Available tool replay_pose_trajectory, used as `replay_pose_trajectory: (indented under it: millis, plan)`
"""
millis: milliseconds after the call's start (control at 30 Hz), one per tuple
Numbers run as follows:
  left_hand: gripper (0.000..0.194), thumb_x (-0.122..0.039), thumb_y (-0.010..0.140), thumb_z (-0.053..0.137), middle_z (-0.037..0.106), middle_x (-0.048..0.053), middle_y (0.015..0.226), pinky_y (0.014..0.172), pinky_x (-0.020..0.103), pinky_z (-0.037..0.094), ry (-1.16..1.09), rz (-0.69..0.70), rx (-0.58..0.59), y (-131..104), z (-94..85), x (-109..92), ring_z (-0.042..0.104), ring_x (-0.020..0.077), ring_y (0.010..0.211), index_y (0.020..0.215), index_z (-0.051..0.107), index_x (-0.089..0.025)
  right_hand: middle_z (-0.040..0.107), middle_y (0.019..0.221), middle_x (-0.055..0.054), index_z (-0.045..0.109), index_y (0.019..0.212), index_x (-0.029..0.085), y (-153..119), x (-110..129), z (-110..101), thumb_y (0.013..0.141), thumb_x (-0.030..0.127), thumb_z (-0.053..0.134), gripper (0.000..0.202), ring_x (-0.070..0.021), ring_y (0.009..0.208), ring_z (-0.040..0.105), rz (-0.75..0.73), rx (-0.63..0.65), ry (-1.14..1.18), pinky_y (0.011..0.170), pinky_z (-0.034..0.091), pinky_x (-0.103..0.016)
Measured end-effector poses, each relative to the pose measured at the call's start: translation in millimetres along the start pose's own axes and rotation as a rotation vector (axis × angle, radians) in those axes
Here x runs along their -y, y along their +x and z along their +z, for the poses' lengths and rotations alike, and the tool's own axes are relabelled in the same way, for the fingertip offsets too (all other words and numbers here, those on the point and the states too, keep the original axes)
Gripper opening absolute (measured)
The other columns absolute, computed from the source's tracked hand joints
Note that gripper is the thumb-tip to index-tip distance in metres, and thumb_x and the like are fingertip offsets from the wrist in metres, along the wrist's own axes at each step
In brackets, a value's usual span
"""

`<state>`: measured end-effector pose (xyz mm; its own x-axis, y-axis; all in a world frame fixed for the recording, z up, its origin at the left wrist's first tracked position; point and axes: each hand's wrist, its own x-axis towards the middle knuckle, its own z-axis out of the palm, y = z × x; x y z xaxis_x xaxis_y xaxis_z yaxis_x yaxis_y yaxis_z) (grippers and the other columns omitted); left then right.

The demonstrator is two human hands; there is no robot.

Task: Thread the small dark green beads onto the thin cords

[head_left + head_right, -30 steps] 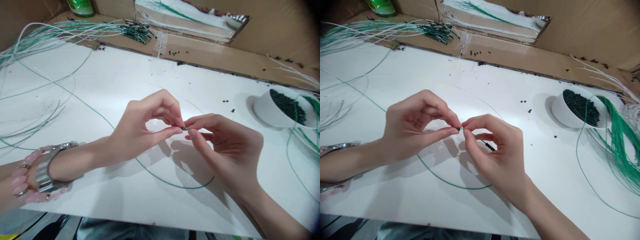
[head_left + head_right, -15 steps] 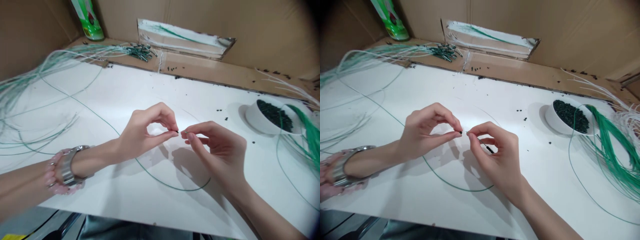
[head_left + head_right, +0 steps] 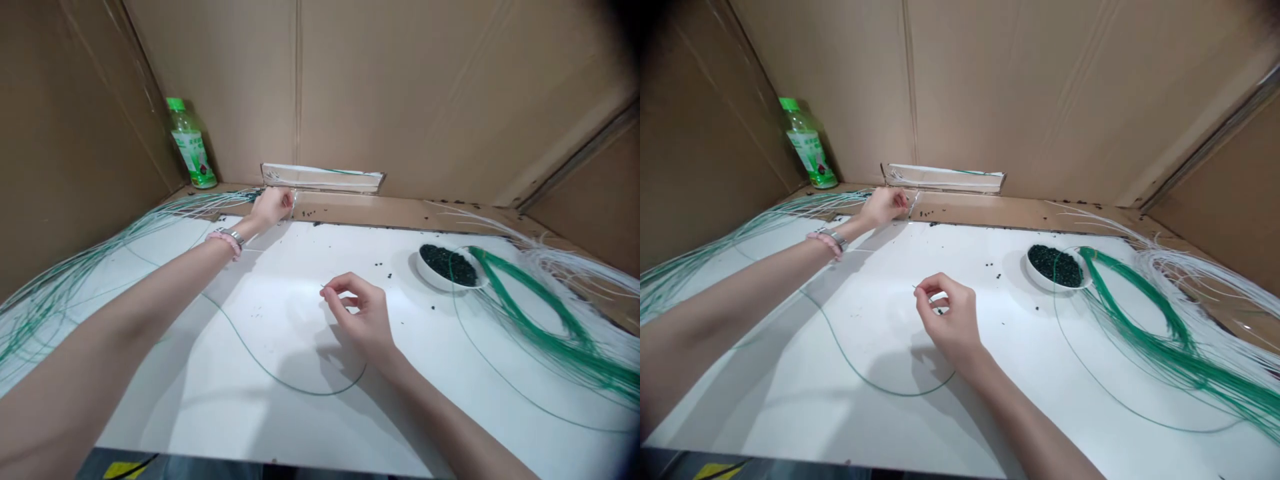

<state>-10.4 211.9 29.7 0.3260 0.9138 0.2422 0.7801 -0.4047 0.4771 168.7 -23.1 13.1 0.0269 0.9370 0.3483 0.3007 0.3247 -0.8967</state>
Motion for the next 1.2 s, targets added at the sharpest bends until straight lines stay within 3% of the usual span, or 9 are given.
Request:
replay_pose_trajectory:
  millis: [167, 300, 367, 467, 533, 667, 800, 1000, 1200]
  plan:
    - [0.027, -0.033, 0.088, 0.054, 0.061, 0.008, 0.107, 0.082, 0.04, 0.051, 0.18, 0.03, 0.073, 14, 20.0, -9, 0.06, 0.0194, 0.094, 0.107, 0.058, -0.013, 0.064, 0.07, -0.003, 0.059, 0.072, 0.016, 1, -5, 2, 0.077, 0.022, 0.053, 0.009, -0.0119, 0.066, 0.062, -0.021, -0.005, 0.003, 0.053, 0.052, -0.02]
    - [0.028, -0.033, 0.088, 0.054, 0.062, 0.008, 0.106, 0.081, 0.039, 0.051, 0.239, 0.069, 0.096, 21, 15.1, -17, 0.061, 0.0188, 0.093, 0.106, 0.059, -0.013, 0.064, 0.072, -0.003, 0.059, 0.073, 0.017, 1, -6, 3, 0.078, 0.021, 0.051, 0.011, -0.0111, 0.067, 0.061, -0.039, 0.017, -0.005, 0.055, 0.052, -0.02]
    - [0.024, -0.032, 0.087, 0.055, 0.065, 0.007, 0.099, 0.08, 0.035, 0.049, 0.242, 0.109, 0.062, 27, 7.8, -32, 0.061, 0.0187, 0.088, 0.098, 0.062, -0.012, 0.064, 0.072, -0.003, 0.058, 0.073, 0.017, 1, -6, 4, 0.078, 0.02, 0.05, 0.011, -0.011, 0.067, 0.06, -0.047, 0.036, -0.019, 0.056, 0.051, -0.02]
    - [0.023, -0.025, 0.083, 0.051, 0.069, 0.008, 0.094, 0.077, 0.027, 0.044, 0.208, 0.236, 0.012, 37, 1.0, -77, 0.06, 0.0184, 0.085, 0.094, 0.065, -0.011, 0.064, 0.071, -0.001, 0.058, 0.072, 0.018, 0, -7, 5, 0.076, 0.019, 0.051, 0.008, -0.0107, 0.067, 0.061, -0.066, 0.084, -0.051, 0.058, 0.049, -0.019]
    - [0.025, -0.024, 0.081, 0.049, 0.07, 0.008, 0.094, 0.075, 0.025, 0.042, 0.181, 0.365, 0.055, 41, 4.0, -117, 0.059, 0.0173, 0.082, 0.095, 0.066, -0.011, 0.064, 0.07, 0.0, 0.058, 0.072, 0.018, 0, -8, 5, 0.075, 0.018, 0.052, 0.006, -0.0104, 0.066, 0.06, -0.075, 0.119, -0.079, 0.06, 0.048, -0.02]
    - [0.019, -0.025, 0.073, 0.056, 0.071, 0.002, 0.077, 0.058, 0.022, 0.039, 0.168, 0.645, 0.363, 30, 29.9, -193, 0.057, 0.0128, 0.063, 0.082, 0.071, -0.016, 0.063, 0.069, 0.002, 0.057, 0.073, 0.02, 0, -12, 6, 0.075, 0.019, 0.052, 0.005, -0.0105, 0.065, 0.06, -0.082, 0.157, -0.144, 0.064, 0.047, -0.021]
    - [0.021, -0.021, 0.069, 0.056, 0.072, 0.004, 0.081, 0.057, 0.022, 0.036, 0.215, 0.792, 0.516, 15, 65.1, -238, 0.056, 0.0127, 0.063, 0.082, 0.073, -0.018, 0.063, 0.071, 0.002, 0.057, 0.075, 0.02, 1, -17, 7, 0.075, 0.021, 0.052, 0.005, -0.0115, 0.067, 0.059, -0.072, 0.193, -0.197, 0.065, 0.046, -0.021]
    - [0.023, -0.026, 0.064, 0.059, 0.072, 0.002, 0.081, 0.056, 0.023, 0.035, 0.357, 0.81, 0.624, 11, 98.7, -262, 0.054, 0.0127, 0.061, 0.081, 0.074, -0.022, 0.062, 0.071, 0.003, 0.055, 0.073, 0.021, 0, -14, 7, 0.072, 0.021, 0.054, 0.002, -0.0112, 0.066, 0.056, -0.063, 0.303, -0.236, 0.061, 0.041, -0.021]
    - [0.031, -0.022, 0.062, 0.054, 0.072, 0.003, 0.085, 0.056, 0.025, 0.035, 0.437, 0.805, 0.634, 11, 111.6, -265, 0.055, 0.0135, 0.059, 0.085, 0.075, -0.024, 0.062, 0.075, 0.003, 0.051, 0.074, 0.021, 1, -10, 3, 0.073, 0.022, 0.052, 0.002, -0.0113, 0.067, 0.056, -0.083, 0.33, -0.25, 0.059, 0.039, -0.021]
